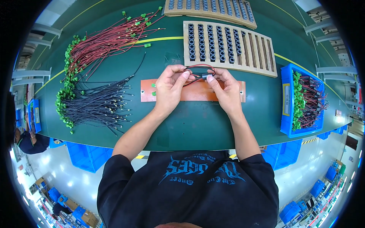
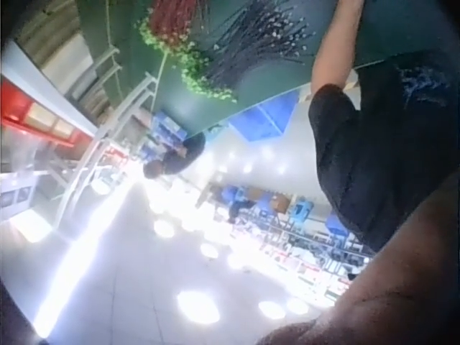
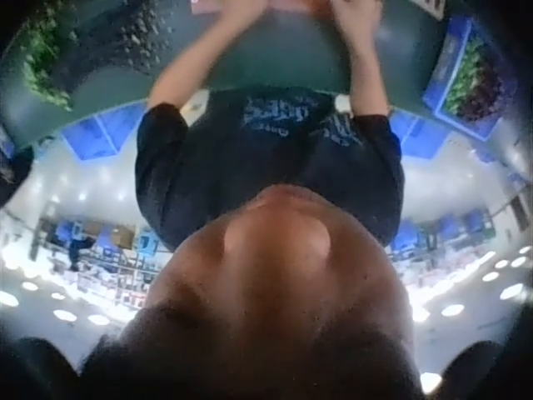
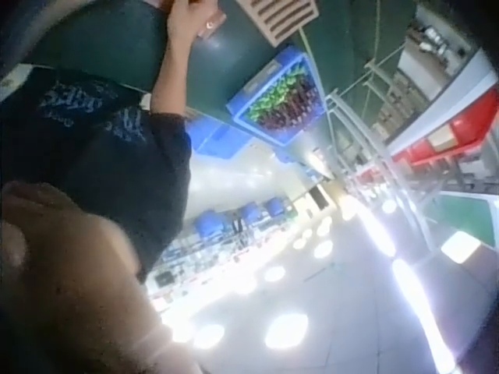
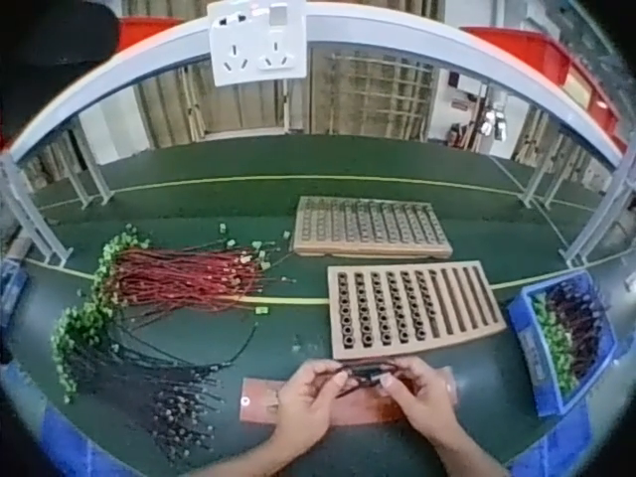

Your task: The person assembles electronic wire harnesses by hand, attaching plastic connectors to the wires and sliding protective rubber sleeves onto the assembled harnesses.

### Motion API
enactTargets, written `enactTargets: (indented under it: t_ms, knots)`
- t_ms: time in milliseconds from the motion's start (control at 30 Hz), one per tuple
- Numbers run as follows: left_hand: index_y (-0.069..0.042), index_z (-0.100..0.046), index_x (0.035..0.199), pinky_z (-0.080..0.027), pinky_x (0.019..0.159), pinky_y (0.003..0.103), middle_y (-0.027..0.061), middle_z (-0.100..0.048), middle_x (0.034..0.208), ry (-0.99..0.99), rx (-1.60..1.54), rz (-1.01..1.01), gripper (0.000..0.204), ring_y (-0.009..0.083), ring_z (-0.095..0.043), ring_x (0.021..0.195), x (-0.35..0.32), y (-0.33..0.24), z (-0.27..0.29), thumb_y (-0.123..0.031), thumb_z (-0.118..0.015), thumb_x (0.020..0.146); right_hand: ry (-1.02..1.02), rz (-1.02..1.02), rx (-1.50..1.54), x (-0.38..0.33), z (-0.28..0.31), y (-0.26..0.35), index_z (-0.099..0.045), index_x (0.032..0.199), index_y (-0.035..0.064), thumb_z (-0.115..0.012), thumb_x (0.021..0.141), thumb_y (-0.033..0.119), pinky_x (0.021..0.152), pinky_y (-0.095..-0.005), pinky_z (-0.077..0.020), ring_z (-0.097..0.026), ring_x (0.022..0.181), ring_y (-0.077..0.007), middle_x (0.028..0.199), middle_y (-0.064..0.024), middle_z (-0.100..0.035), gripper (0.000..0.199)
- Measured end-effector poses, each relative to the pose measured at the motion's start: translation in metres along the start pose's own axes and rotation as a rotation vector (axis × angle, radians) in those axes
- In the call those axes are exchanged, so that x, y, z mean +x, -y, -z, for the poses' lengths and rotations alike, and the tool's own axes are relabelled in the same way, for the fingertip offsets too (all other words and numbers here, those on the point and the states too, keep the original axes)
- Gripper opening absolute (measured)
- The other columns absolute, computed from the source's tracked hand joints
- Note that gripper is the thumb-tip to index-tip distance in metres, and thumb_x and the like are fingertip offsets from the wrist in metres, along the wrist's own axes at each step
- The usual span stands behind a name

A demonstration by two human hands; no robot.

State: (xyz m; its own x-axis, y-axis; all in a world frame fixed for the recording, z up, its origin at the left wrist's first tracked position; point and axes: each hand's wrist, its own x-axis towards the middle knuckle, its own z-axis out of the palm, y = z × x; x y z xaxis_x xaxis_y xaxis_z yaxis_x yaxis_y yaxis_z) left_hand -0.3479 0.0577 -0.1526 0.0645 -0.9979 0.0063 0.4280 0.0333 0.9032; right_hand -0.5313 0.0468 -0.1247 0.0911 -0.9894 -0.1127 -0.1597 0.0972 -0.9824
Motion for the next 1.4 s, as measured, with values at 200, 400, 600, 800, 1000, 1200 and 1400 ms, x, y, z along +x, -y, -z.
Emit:
enactTargets:
  t_ms: [200, 400, 600, 800, 1000, 1200, 1400]
  knots:
    - [0.004, -0.053, 0.112, -0.057, 0.088, 0.031, 0.0129, -0.066, 0.105, 0.060, -0.071, -0.014, 0.013, 0.0165, -0.068, 0.094, 0.001, 0.000, -0.002, 0.002, -0.056, 0.100, 0.013, -0.030, -0.001, -0.002, -0.001, 0.004, -0.063, 0.121, -0.0023, -0.068, 0.097, 0.013, 0.075, -0.0219, -0.0507, -0.060, 0.086, -0.0073, 0.097, -0.0037, -0.067, 0.029]
    - [0.002, -0.054, 0.110, -0.059, 0.090, 0.032, 0.0128, -0.065, 0.107, 0.090, -0.087, -0.015, 0.015, 0.0199, -0.070, 0.098, 0.001, -0.002, -0.001, 0.007, -0.058, 0.096, 0.071, -0.022, 0.101, -0.003, 0.000, 0.003, -0.062, 0.118, -0.0008, -0.065, 0.098, 0.011, 0.082, -0.0233, -0.0507, -0.064, 0.093, -0.0095, 0.101, -0.0065, -0.070, 0.023]
    - [0.004, -0.062, 0.098, -0.058, 0.087, 0.030, 0.0117, -0.067, 0.109, 0.105, -0.006, -0.019, 0.010, 0.0157, -0.069, 0.096, -0.001, 0.002, 0.003, 0.009, -0.066, 0.090, 0.039, 0.007, 0.153, -0.004, -0.001, -0.006, -0.061, 0.117, 0.0000, -0.064, 0.099, 0.008, 0.086, -0.0255, -0.0523, -0.067, 0.096, -0.0124, 0.105, -0.0079, -0.070, 0.020]
    - [0.005, -0.065, 0.094, -0.059, 0.081, 0.029, 0.0110, -0.066, 0.102, 0.133, 0.229, -0.161, 0.010, 0.0166, -0.069, 0.091, 0.000, 0.002, 0.004, 0.010, -0.069, 0.086, 0.079, 0.045, 0.209, -0.005, 0.001, -0.006, -0.060, 0.116, -0.0001, -0.064, 0.099, 0.008, 0.087, -0.0271, -0.0534, -0.067, 0.097, -0.0134, 0.106, -0.0084, -0.070, 0.020]
    - [0.005, -0.066, 0.097, -0.060, 0.079, 0.029, 0.0095, -0.065, 0.099, 0.122, 0.258, -0.172, 0.011, 0.0165, -0.069, 0.089, -0.002, -0.003, 0.001, 0.007, -0.070, 0.087, 0.060, -0.002, 0.174, -0.003, 0.001, -0.004, -0.059, 0.115, -0.0002, -0.064, 0.099, 0.009, 0.086, -0.0268, -0.0540, -0.067, 0.096, -0.0132, 0.105, -0.0092, -0.070, 0.019]
    - [0.005, -0.066, 0.097, -0.058, 0.077, 0.027, 0.0080, -0.066, 0.097, 0.096, 0.297, -0.170, 0.009, 0.0139, -0.068, 0.088, -0.001, -0.004, 0.002, 0.005, -0.069, 0.089, 0.082, 0.021, 0.127, -0.002, 0.004, -0.003, -0.059, 0.115, -0.0003, -0.064, 0.099, 0.009, 0.085, -0.0263, -0.0543, -0.067, 0.095, -0.0127, 0.105, -0.0092, -0.070, 0.019]
    - [0.002, -0.064, 0.100, -0.056, 0.088, 0.027, 0.0083, -0.066, 0.103, 0.116, 0.017, -0.014, 0.013, 0.0148, -0.067, 0.098, 0.001, 0.003, 0.006, 0.010, -0.067, 0.090, 0.105, 0.049, 0.061, -0.003, 0.002, 0.001, -0.057, 0.116, 0.0005, -0.063, 0.099, 0.006, 0.083, -0.0258, -0.0540, -0.067, 0.096, -0.0127, 0.106, -0.0082, -0.069, 0.019]
